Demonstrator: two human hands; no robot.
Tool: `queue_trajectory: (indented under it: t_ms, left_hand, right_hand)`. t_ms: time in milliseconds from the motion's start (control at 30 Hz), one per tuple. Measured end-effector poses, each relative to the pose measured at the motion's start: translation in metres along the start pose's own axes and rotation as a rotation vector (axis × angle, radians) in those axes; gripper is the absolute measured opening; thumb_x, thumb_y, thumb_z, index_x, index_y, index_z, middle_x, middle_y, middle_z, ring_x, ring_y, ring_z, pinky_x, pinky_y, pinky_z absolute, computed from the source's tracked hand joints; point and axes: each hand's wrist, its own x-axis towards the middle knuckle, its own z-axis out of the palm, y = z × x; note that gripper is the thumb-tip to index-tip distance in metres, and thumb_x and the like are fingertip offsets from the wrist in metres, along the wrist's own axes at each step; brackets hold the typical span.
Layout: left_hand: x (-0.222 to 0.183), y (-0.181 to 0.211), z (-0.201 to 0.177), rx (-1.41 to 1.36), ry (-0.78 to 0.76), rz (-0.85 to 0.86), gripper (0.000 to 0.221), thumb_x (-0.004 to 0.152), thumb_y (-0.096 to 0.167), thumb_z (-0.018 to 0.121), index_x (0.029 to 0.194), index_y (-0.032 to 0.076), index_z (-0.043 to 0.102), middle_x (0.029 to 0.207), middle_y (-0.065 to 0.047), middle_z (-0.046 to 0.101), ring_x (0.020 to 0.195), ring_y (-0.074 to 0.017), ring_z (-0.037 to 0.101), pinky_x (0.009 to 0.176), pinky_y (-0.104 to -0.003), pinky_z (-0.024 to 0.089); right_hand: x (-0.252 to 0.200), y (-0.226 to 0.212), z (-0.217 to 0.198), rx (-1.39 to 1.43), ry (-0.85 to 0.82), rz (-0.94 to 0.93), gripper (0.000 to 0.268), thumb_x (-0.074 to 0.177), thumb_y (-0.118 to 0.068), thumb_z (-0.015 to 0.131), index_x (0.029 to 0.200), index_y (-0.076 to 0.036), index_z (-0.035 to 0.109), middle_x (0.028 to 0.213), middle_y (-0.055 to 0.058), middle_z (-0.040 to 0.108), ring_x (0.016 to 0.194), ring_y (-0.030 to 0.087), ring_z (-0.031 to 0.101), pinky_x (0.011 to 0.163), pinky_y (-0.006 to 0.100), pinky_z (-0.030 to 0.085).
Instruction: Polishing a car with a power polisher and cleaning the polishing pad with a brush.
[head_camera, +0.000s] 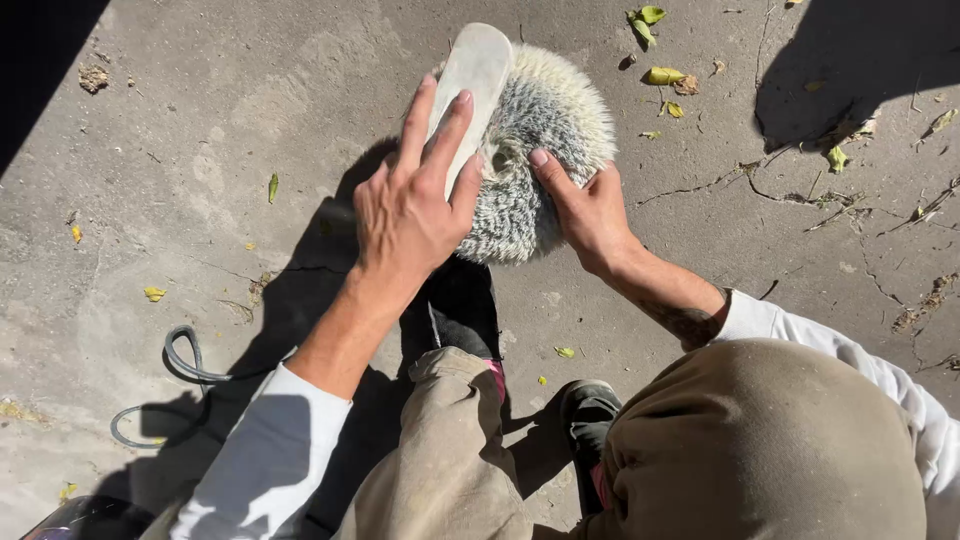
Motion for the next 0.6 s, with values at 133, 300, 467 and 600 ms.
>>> queue_trajectory:
  t_ms: [133, 300, 467, 600]
  left_hand:
    - [-0.122, 0.034, -0.024, -0.090, -0.087, -0.107, 0.060, 0.092, 0.025, 0.075, 0.147, 0.007, 0.063, 0.161, -0.030, 0.048, 0.070, -0.0268, 0.075, 0.043, -0.031, 0.055]
    - [-0.018, -0.002, 0.023, -0.004, 0.019, 0.026, 0.056, 0.098, 0.028, 0.078, 0.149, 0.009, 0.069, 0.163, -0.025, 0.046, 0.062, -0.0203, 0.064, 0.044, -0.029, 0.046]
    - [0.030, -0.019, 0.036, 0.046, 0.004, 0.264, 0.056, 0.107, 0.035, 0.077, 0.157, 0.014, 0.063, 0.164, -0.022, 0.045, 0.048, -0.0062, 0.046, 0.035, -0.020, 0.035]
    - [-0.094, -0.010, -0.004, 0.017, -0.004, 0.127, 0.064, 0.094, 0.025, 0.080, 0.154, 0.013, 0.062, 0.164, -0.023, 0.050, 0.057, -0.0164, 0.058, 0.040, -0.026, 0.043]
  right_hand:
    - [0.005, -0.001, -0.008, -0.080, -0.026, -0.085, 0.048, 0.100, -0.019, 0.067, 0.138, 0.001, 0.046, 0.118, 0.018, 0.072, 0.097, 0.026, 0.079, 0.080, 0.034, 0.073]
    - [0.020, -0.016, -0.018, -0.262, -0.168, -0.097, 0.051, 0.102, -0.025, 0.066, 0.143, -0.003, 0.043, 0.117, 0.018, 0.073, 0.094, 0.025, 0.080, 0.074, 0.034, 0.075]
    - [0.031, -0.012, -0.025, -0.218, -0.194, -0.060, 0.054, 0.103, -0.020, 0.064, 0.149, -0.005, 0.041, 0.124, 0.019, 0.071, 0.104, 0.027, 0.078, 0.082, 0.039, 0.075]
    - [0.046, -0.009, -0.023, -0.455, -0.025, -0.299, 0.069, 0.101, -0.030, 0.074, 0.151, -0.007, 0.033, 0.127, 0.024, 0.065, 0.104, 0.035, 0.078, 0.079, 0.050, 0.076]
